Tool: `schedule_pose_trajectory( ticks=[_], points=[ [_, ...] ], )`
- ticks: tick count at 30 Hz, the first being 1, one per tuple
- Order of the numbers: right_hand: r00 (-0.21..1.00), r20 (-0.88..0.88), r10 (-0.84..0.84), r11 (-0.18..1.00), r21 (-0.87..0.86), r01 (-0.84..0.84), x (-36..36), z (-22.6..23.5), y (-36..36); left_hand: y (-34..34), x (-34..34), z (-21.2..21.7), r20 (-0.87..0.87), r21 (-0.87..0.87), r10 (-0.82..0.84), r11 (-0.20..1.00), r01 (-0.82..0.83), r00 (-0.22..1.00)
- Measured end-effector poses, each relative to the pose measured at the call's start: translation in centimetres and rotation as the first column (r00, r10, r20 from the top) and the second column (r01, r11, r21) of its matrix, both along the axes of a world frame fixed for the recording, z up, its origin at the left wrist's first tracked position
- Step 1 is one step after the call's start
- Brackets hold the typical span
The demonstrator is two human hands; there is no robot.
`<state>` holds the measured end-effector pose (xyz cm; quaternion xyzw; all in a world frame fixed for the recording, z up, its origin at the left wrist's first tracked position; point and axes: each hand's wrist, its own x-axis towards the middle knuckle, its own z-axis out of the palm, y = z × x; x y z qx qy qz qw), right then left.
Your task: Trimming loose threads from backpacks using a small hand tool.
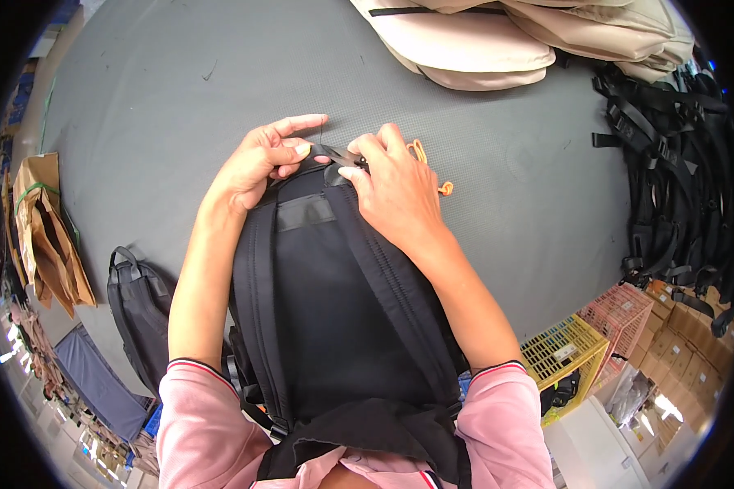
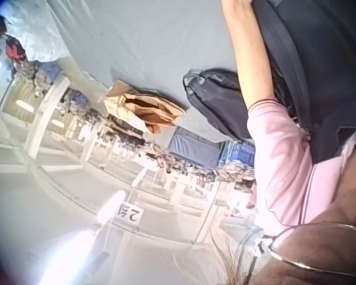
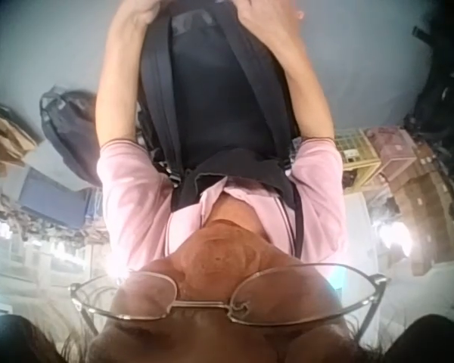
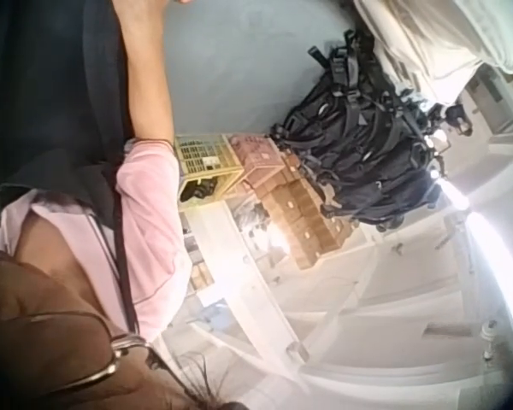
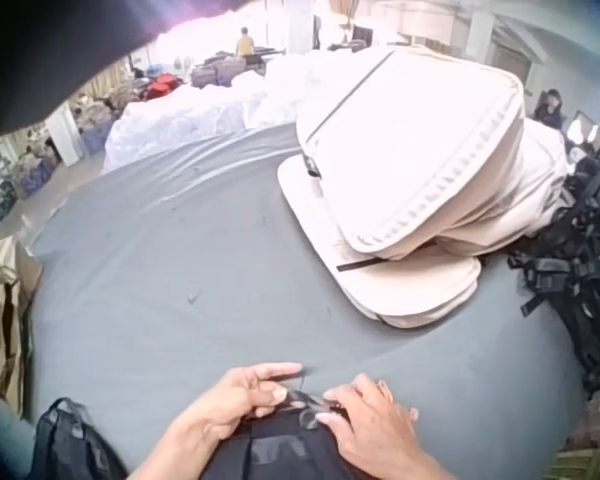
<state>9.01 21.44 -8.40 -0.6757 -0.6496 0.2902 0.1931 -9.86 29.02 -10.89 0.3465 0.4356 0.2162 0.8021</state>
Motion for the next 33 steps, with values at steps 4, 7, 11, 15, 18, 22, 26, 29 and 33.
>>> schedule_pose_trajectory(
  ticks=[4,7,11,15,18,22,26,29,33],
  points=[
    [1.000,0.022,0.017,0.996,0.086,-0.019,0.0,-0.6,0.0,0.1,0.0,-0.1,-0.019,-0.004,0.012,1.000,-0.012,1.000],
    [1.000,-0.005,-0.004,0.991,0.132,0.004,-0.1,-0.9,-0.2,0.0,-0.1,-0.3,-0.018,-0.015,0.005,1.000,-0.005,1.000],
    [0.992,-0.113,-0.055,0.972,0.220,0.079,0.1,-1.7,-0.4,0.0,0.0,-0.3,-0.030,-0.022,0.014,1.000,-0.015,0.999],
    [0.999,-0.048,-0.012,0.988,0.154,0.019,0.3,-1.9,0.1,0.2,-0.5,-0.7,0.010,-0.018,-0.030,0.999,0.030,1.000],
    [0.980,-0.184,-0.071,0.978,0.180,0.104,0.0,-2.0,0.4,-0.4,-0.8,0.6,0.013,0.101,-0.007,0.995,0.005,1.000],
    [0.971,-0.241,-0.014,0.993,0.109,0.041,-0.1,-2.2,2.4,0.0,-2.0,0.2,-0.270,0.364,-0.109,0.908,0.207,0.957],
    [0.963,-0.266,0.036,0.998,-0.043,-0.049,-0.9,-2.7,2.6,0.3,-2.3,-1.0,-0.334,0.453,-0.061,0.864,0.217,0.940],
    [0.924,-0.382,-0.007,0.992,-0.116,-0.040,-0.8,-3.5,2.5,0.4,-2.1,-1.8,-0.089,0.269,-0.032,0.962,0.055,0.996],
    [0.774,-0.622,-0.123,0.934,-0.336,-0.122,0.0,-3.7,3.0,0.3,-1.2,-1.4,0.008,0.099,0.008,0.995,-0.009,1.000]
  ],
)
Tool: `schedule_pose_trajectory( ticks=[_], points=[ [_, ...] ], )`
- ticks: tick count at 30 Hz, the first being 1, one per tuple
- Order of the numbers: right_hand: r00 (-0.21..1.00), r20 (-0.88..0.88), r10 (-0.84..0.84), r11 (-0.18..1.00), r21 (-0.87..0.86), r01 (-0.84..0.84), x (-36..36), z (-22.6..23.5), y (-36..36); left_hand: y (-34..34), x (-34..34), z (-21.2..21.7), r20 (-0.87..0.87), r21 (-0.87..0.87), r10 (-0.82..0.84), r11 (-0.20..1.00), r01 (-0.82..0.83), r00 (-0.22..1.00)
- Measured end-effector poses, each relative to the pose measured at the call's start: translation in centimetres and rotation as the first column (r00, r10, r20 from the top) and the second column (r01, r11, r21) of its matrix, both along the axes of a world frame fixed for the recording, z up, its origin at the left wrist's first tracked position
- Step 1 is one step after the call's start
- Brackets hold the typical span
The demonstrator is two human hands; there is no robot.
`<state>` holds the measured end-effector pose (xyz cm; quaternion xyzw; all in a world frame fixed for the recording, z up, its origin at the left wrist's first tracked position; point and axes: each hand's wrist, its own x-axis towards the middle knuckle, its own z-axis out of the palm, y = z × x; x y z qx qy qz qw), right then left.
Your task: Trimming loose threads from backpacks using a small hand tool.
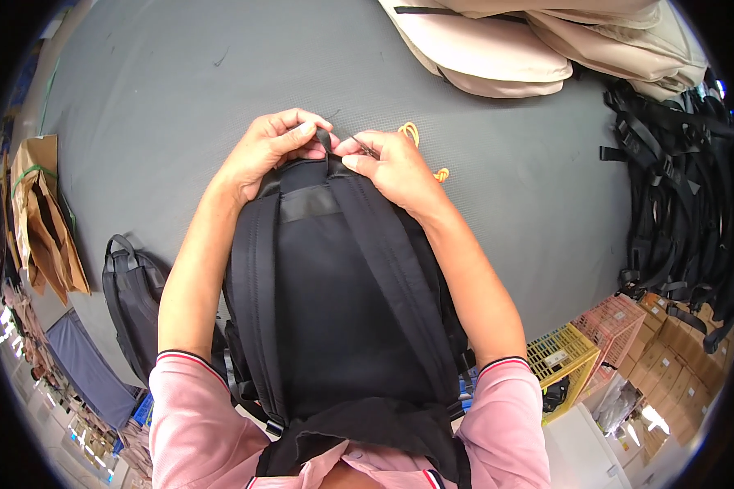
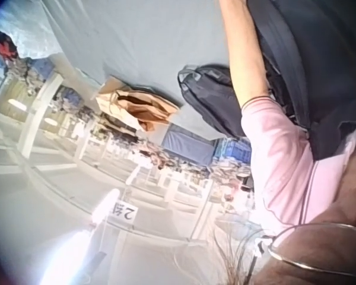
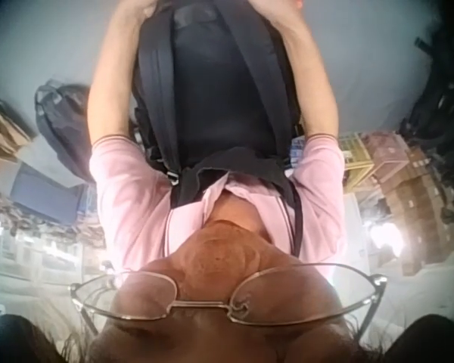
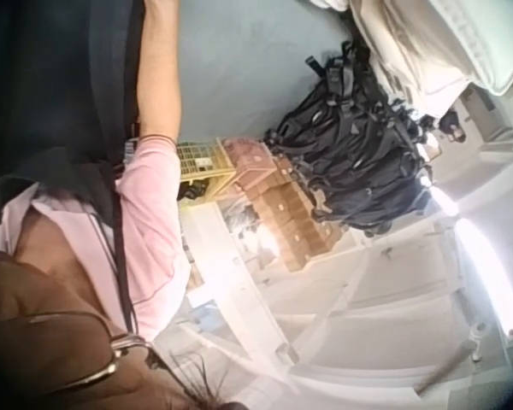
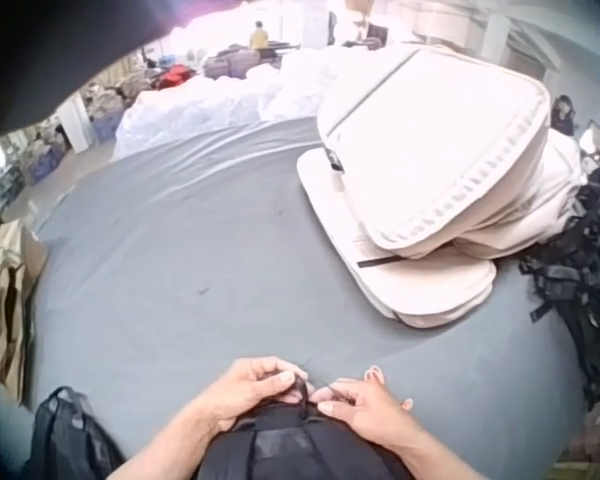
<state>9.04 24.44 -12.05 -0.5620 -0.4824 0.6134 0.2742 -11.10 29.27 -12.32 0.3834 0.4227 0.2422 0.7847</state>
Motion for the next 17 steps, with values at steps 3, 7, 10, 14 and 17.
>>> schedule_pose_trajectory(
  ticks=[3,7,10,14,17],
  points=[
    [0.998,0.057,0.004,1.000,-0.020,-0.002,-0.4,0.7,-0.3,-0.1,0.3,0.1,-0.059,-0.036,0.009,0.999,-0.011,0.998],
    [0.993,0.098,-0.070,0.976,0.212,0.048,-0.6,-0.2,-0.7,-0.1,1.1,0.6,-0.178,-0.092,0.033,0.994,-0.050,0.984],
    [0.897,0.413,-0.160,0.924,0.382,-0.011,-1.5,1.6,-1.9,-0.4,1.0,0.1,-0.100,-0.027,0.129,0.991,-0.132,0.987],
    [0.726,0.679,-0.114,0.824,0.473,-0.313,-1.1,5.0,-2.2,-0.5,0.7,0.4,-0.077,-0.038,0.160,0.986,-0.163,0.984],
    [0.635,0.769,-0.070,0.733,0.472,-0.491,-0.8,5.8,-1.8,-0.3,0.4,0.1,-0.080,-0.062,0.125,0.990,-0.130,0.989]
  ],
)
